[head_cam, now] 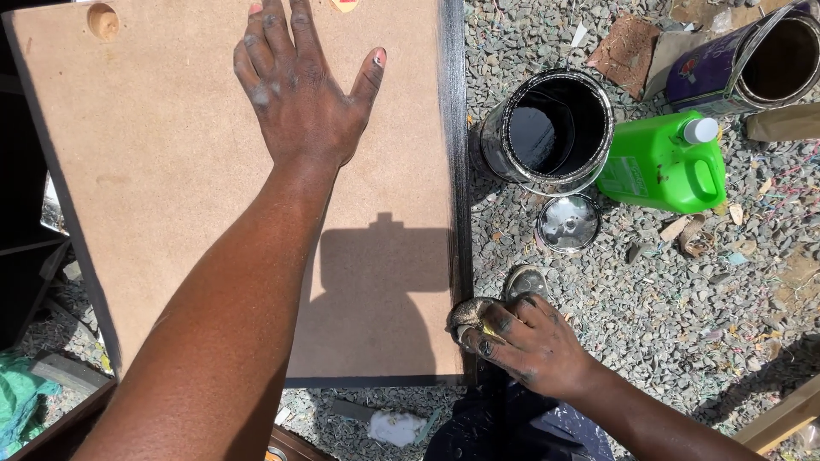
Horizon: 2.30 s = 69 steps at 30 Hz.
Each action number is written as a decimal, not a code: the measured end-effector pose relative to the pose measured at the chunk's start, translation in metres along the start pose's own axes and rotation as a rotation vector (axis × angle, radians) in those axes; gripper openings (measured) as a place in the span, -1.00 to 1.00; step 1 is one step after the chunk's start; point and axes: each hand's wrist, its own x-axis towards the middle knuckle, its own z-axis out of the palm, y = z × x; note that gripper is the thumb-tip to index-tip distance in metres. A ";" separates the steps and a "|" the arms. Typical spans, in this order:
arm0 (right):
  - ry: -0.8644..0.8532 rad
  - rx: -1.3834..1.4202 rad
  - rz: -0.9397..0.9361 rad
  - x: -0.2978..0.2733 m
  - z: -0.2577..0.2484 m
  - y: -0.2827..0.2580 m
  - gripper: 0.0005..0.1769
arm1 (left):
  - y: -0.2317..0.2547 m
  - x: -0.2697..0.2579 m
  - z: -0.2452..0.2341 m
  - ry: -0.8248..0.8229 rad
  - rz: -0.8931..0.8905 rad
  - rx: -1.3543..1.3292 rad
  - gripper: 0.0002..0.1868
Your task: The person paints a flat board by hand using a piece of sponge dipped into a can of black paint, then moves the board to a drying area.
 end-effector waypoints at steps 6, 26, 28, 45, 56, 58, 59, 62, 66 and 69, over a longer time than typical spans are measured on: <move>0.134 -0.057 -0.011 0.106 -0.022 0.091 -0.81 | -0.002 -0.002 0.002 -0.117 -0.076 -0.013 0.00; 0.315 1.304 1.011 0.262 -0.066 0.234 -0.77 | -0.004 0.005 0.007 -0.066 -0.042 0.110 0.02; 0.205 1.323 0.940 0.244 -0.063 0.226 -0.83 | -0.003 0.008 0.006 -0.090 -0.045 0.099 0.01; -0.362 1.511 1.197 0.043 -0.006 0.042 -0.85 | 0.007 0.000 -0.003 -0.069 -0.071 -0.082 -0.01; -0.798 1.535 1.167 -0.019 0.002 -0.020 -0.23 | 0.005 -0.002 -0.002 -0.058 -0.076 -0.061 -0.10; -0.877 1.373 1.219 -0.037 0.008 -0.017 -0.12 | 0.005 -0.002 -0.002 -0.059 -0.077 -0.078 -0.11; -0.951 1.211 1.266 -0.045 0.011 -0.015 -0.01 | 0.005 -0.002 -0.002 -0.064 -0.077 -0.093 -0.12; -0.230 1.719 1.806 -0.060 0.007 -0.001 -0.25 | 0.007 0.000 -0.005 -0.072 -0.092 -0.087 -0.11; 0.217 2.178 1.457 -0.078 0.025 0.014 -0.39 | 0.006 0.000 -0.002 -0.057 -0.094 -0.076 -0.10; 0.274 2.445 0.877 -0.028 -0.005 0.023 -0.52 | 0.002 0.000 0.002 -0.016 -0.070 -0.043 -0.12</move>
